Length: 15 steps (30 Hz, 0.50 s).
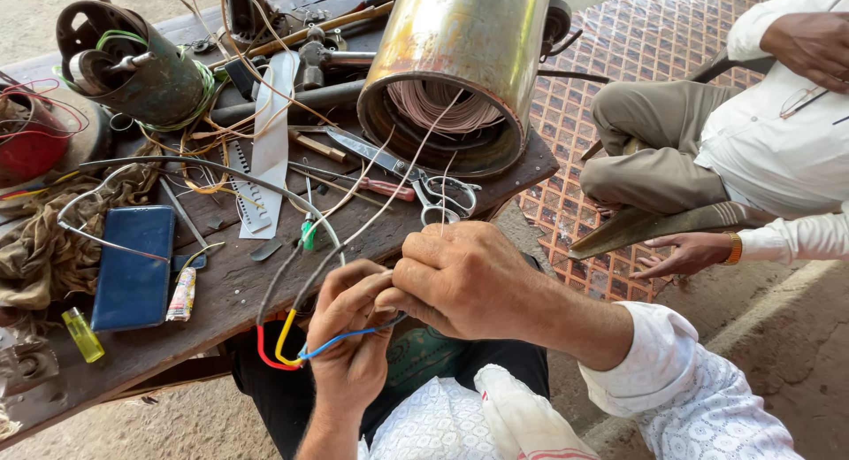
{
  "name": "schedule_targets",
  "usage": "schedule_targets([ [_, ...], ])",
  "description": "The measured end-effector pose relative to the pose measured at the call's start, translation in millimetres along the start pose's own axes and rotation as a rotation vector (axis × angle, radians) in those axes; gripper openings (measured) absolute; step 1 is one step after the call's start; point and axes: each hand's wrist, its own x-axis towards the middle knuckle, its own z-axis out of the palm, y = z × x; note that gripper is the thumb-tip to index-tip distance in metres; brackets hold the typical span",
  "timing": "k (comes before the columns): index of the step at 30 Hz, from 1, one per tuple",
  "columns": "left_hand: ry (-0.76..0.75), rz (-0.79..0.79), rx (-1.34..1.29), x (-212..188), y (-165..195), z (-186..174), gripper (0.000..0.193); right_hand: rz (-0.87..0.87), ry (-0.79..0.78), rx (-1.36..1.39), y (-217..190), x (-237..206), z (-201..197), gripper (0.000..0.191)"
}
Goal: The person sits at a cluttered workbench repairing a cable with colored wires. They strip and separate the wire ends by hand, twist the conductors together, and wrap the joint with black electrical tape, occasionally using scissors from the bench.
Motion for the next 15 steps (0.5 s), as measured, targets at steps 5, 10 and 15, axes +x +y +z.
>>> schedule_targets([
  [5, 0.055, -0.11, 0.058, -1, 0, -15, 0.035, -0.08, -0.075, 0.286, 6, -6, -14, 0.024],
  [10, -0.032, 0.077, 0.196, -2, 2, -12, 0.026, -0.105, -0.041, 0.367, 10, -13, -5, 0.031],
  [15, -0.002, 0.13, 0.371, -9, -2, -14, 0.022, -0.134, -0.008, 0.377, 17, -16, 7, 0.038],
])
